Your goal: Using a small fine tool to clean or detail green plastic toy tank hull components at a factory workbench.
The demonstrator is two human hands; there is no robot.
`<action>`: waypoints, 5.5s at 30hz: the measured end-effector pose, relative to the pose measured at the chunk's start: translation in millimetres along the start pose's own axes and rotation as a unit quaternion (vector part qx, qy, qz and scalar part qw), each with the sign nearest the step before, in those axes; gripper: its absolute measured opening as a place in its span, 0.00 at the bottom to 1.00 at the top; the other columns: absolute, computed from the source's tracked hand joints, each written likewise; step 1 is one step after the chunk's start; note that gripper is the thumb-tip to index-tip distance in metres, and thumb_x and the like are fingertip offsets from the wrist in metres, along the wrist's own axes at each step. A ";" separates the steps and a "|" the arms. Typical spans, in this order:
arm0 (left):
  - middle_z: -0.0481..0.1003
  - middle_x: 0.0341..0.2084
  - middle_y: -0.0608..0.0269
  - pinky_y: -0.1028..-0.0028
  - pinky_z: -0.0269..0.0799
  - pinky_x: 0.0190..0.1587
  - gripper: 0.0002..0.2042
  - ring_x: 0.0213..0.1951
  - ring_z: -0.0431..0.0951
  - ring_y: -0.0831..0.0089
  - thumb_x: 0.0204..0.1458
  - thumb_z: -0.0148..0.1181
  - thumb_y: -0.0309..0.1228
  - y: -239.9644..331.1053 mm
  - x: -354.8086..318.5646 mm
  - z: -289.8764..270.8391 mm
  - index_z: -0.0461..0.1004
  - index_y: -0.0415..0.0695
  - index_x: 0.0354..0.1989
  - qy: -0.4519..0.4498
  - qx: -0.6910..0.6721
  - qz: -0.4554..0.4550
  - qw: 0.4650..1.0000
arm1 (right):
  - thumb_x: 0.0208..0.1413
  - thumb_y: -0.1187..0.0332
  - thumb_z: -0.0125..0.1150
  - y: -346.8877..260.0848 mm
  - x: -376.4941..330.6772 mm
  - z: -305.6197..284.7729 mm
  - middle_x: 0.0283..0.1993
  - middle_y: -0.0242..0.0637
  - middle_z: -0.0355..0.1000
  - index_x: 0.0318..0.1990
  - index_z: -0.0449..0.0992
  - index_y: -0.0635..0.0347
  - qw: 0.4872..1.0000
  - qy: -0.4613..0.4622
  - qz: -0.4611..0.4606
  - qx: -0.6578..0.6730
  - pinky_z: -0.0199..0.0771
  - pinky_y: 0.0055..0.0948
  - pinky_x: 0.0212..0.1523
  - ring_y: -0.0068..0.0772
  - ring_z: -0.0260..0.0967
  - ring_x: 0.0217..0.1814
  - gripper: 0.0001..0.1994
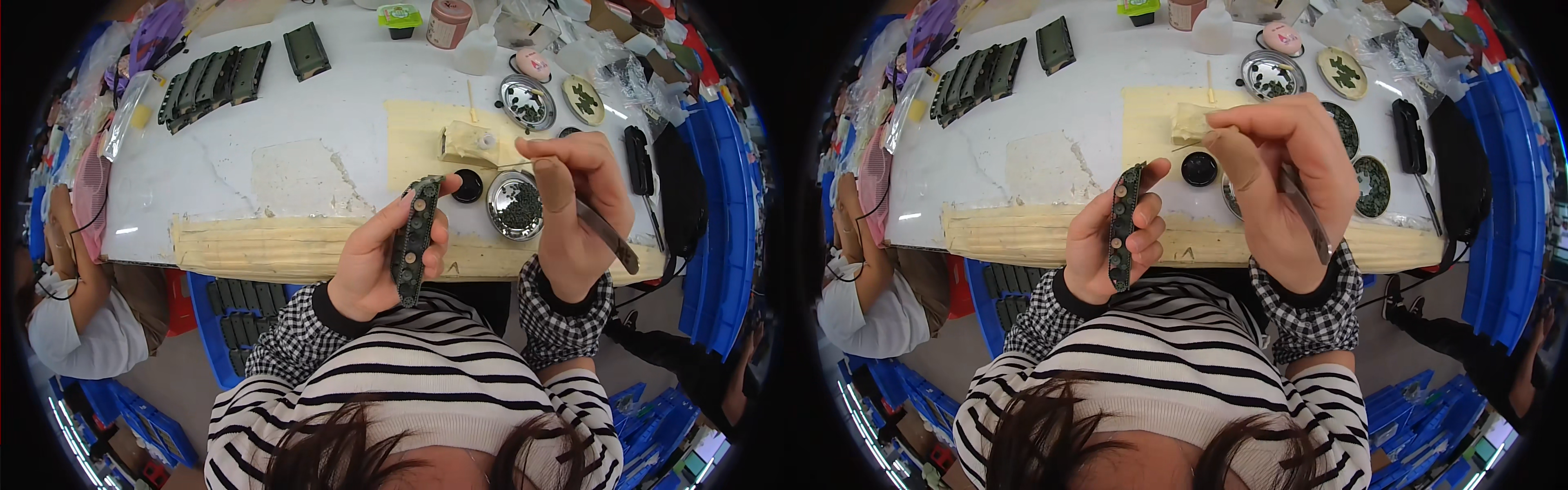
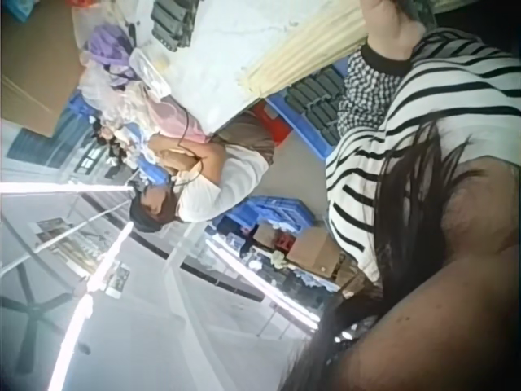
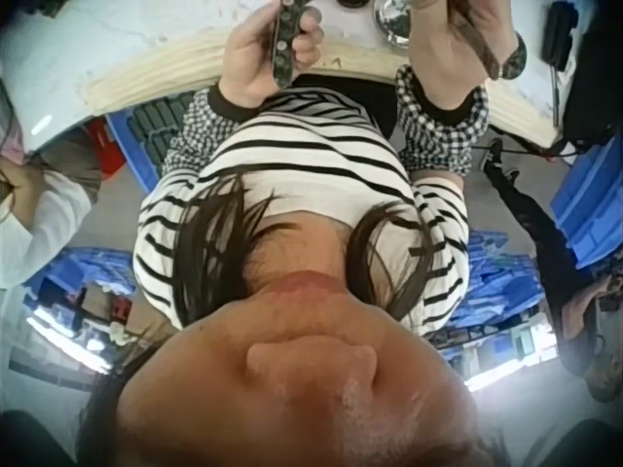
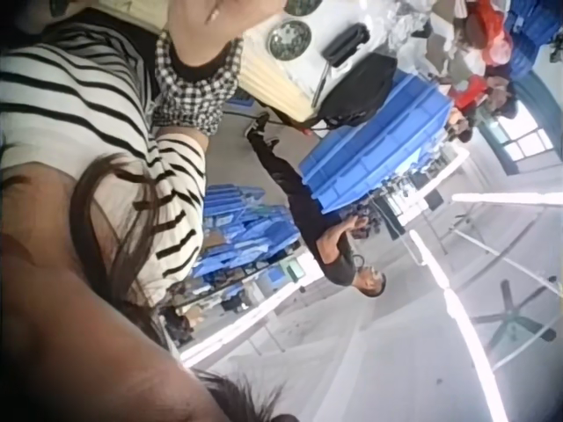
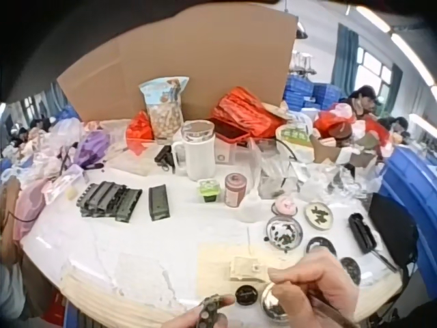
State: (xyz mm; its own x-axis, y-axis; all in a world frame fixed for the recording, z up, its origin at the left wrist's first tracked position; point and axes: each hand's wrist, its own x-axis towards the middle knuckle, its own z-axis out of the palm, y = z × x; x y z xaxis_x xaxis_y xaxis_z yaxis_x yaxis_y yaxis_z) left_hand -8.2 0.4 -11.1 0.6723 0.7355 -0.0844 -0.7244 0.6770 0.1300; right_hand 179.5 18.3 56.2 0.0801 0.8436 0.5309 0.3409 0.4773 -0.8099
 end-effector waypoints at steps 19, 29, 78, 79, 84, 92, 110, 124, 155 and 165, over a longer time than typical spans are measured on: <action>0.74 0.32 0.61 0.77 0.74 0.32 0.25 0.28 0.74 0.75 0.66 0.41 0.40 -4.3 0.1 0.6 0.54 0.35 0.65 -0.013 -0.001 -0.013 1.000 | 0.63 0.72 0.55 9.0 -13.9 22.2 0.33 0.34 0.72 0.38 0.68 0.67 0.954 -0.031 0.140 0.263 0.75 0.20 0.36 0.26 0.77 0.34 0.06; 0.74 0.33 0.61 0.77 0.75 0.33 0.25 0.30 0.75 0.75 0.66 0.41 0.41 -3.4 0.2 -1.8 0.54 0.36 0.65 -0.015 0.002 -0.018 1.000 | 0.63 0.72 0.55 8.5 -14.1 24.2 0.32 0.35 0.73 0.37 0.68 0.66 0.954 -0.008 0.140 0.264 0.73 0.19 0.34 0.25 0.76 0.32 0.06; 0.73 0.49 0.56 0.76 0.67 0.52 0.21 0.47 0.74 0.73 0.60 0.55 0.31 17.0 -22.0 14.4 0.64 0.35 0.60 0.109 0.597 0.163 0.778 | 0.54 0.77 0.62 35.9 6.5 10.1 0.32 0.36 0.68 0.34 0.74 0.66 0.983 0.013 -0.051 -0.177 0.72 0.24 0.25 0.25 0.70 0.28 0.03; 0.72 0.51 0.55 0.74 0.67 0.53 0.21 0.49 0.73 0.72 0.62 0.53 0.33 17.4 -21.4 11.0 0.63 0.35 0.61 0.095 0.564 0.153 0.806 | 0.53 0.78 0.62 33.7 8.0 11.7 0.32 0.37 0.68 0.35 0.74 0.65 0.975 -0.002 -0.070 -0.211 0.71 0.25 0.25 0.27 0.70 0.27 0.03; 0.71 0.53 0.53 0.71 0.67 0.57 0.21 0.53 0.72 0.69 0.67 0.41 0.36 15.6 -17.2 10.7 0.61 0.33 0.61 0.061 0.390 0.100 0.913 | 0.49 0.78 0.65 43.2 1.7 8.7 0.33 0.37 0.69 0.39 0.76 0.62 0.963 -0.034 -0.057 -0.261 0.70 0.30 0.25 0.33 0.70 0.27 0.09; 0.73 0.49 0.52 0.70 0.68 0.56 0.28 0.49 0.75 0.68 0.68 0.28 0.47 10.5 -14.4 13.2 0.64 0.34 0.59 0.068 0.337 0.115 0.932 | 0.42 0.77 0.71 2.0 -26.4 8.1 0.31 0.37 0.71 0.44 0.79 0.60 0.980 -0.081 -0.073 -0.166 0.68 0.26 0.24 0.31 0.69 0.26 0.17; 0.78 0.37 0.56 0.76 0.71 0.47 0.30 0.38 0.77 0.75 0.69 0.27 0.45 -3.3 -15.2 11.8 0.74 0.32 0.49 0.120 0.399 0.174 0.892 | 0.41 0.81 0.71 -5.0 -41.1 17.5 0.28 0.37 0.71 0.45 0.80 0.64 0.980 -0.087 -0.125 -0.126 0.66 0.23 0.21 0.26 0.66 0.22 0.19; 0.76 0.45 0.50 0.68 0.70 0.54 0.30 0.47 0.76 0.66 0.68 0.25 0.45 -1.8 -18.5 10.7 0.68 0.30 0.54 0.086 0.429 0.157 0.885 | 0.40 0.79 0.72 -8.4 -42.0 16.3 0.27 0.36 0.70 0.45 0.81 0.62 0.981 -0.068 -0.114 -0.140 0.66 0.24 0.21 0.28 0.66 0.22 0.20; 0.74 0.47 0.48 0.67 0.71 0.53 0.38 0.45 0.77 0.64 0.66 0.19 0.54 4.3 -12.8 17.2 0.67 0.29 0.55 0.086 0.484 0.107 0.864 | 0.41 0.76 0.72 -10.3 -48.0 5.5 0.30 0.38 0.71 0.46 0.79 0.63 0.986 -0.099 -0.056 -0.122 0.70 0.24 0.27 0.29 0.69 0.27 0.20; 0.73 0.43 0.56 0.77 0.73 0.39 0.27 0.36 0.75 0.76 0.55 0.62 0.36 48.7 -36.6 27.8 0.59 0.38 0.59 0.192 0.573 0.158 0.781 | 0.48 0.78 0.67 -6.6 -49.1 -10.0 0.30 0.34 0.69 0.45 0.80 0.63 0.987 -0.044 -0.027 -0.153 0.59 0.18 0.22 0.19 0.63 0.25 0.14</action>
State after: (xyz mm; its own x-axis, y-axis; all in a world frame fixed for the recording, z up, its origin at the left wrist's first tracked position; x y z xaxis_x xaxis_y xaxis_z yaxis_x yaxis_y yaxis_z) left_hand -63.8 5.7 25.7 0.2322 0.9639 -0.1306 -0.0840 0.1536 0.9846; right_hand 182.7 -28.7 38.0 -0.0225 0.8437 0.5363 0.6111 0.4362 -0.6605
